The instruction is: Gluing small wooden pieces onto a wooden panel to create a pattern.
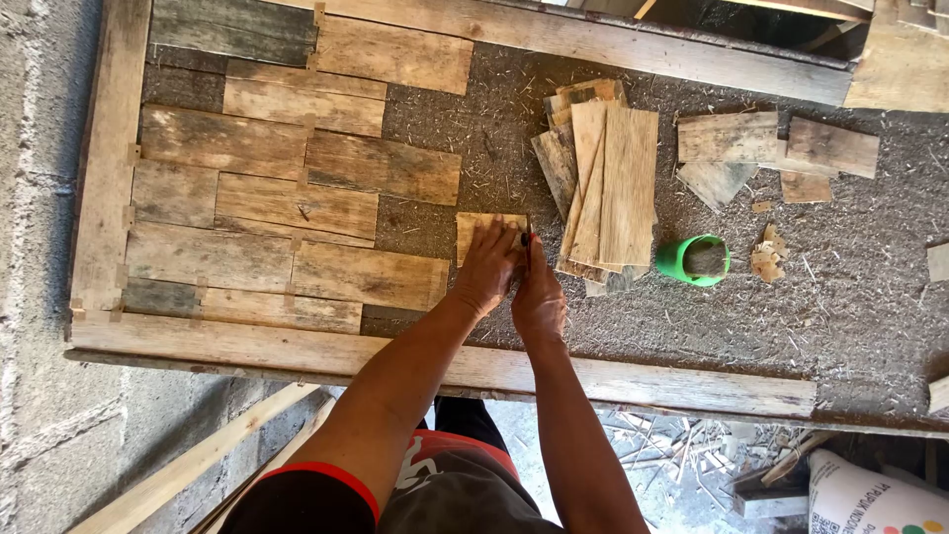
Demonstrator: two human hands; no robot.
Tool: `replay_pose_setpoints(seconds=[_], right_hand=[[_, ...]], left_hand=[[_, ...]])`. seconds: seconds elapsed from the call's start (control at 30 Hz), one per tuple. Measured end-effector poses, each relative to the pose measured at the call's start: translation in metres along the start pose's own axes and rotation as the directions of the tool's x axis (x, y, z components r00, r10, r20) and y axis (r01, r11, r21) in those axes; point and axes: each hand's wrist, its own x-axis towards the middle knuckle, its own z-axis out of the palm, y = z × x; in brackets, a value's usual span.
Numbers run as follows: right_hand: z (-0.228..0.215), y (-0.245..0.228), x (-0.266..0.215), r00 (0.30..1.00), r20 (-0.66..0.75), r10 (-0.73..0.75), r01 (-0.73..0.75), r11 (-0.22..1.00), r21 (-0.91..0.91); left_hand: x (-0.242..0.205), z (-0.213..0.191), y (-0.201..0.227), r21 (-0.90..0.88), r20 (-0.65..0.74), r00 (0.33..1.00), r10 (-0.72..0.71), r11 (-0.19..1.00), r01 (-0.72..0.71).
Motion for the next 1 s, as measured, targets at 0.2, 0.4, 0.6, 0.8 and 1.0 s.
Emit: replay_pose_setpoints(seconds=[0.2, 0.4, 0.6, 0.8, 1.0], right_hand=[[0.000, 0.004, -0.004, 0.998, 0.058, 0.019, -0.017, 1.000, -0.021], [0.000, 0.004, -0.001, 0.999, 0.044, 0.008, -0.008, 1.000, 0.008], [0.001, 0.008, -0.002, 0.999, -0.004, -0.051, 0.051, 0.999, -0.003], [0.008, 0.013, -0.005, 1.000, 0.018, -0.023, 0.023, 1.000, -0.011], [0.010, 0.016, -0.005, 1.000, 0.011, -0.024, 0.025, 0.999, -0.022]], left_hand=[[0.001, 0.004, -0.001, -0.038, 0.003, 1.000, -0.015, 0.999, 0.015], [0.001, 0.007, -0.002, -0.060, -0.028, 1.000, -0.009, 0.998, 0.008], [0.000, 0.015, -0.004, -0.042, -0.044, 0.999, -0.012, 0.999, 0.010], [0.001, 0.018, -0.005, -0.032, -0.012, 1.000, -0.007, 0.999, 0.006], [0.001, 0.004, 0.000, -0.018, 0.017, 1.000, -0.019, 1.000, 0.019]])
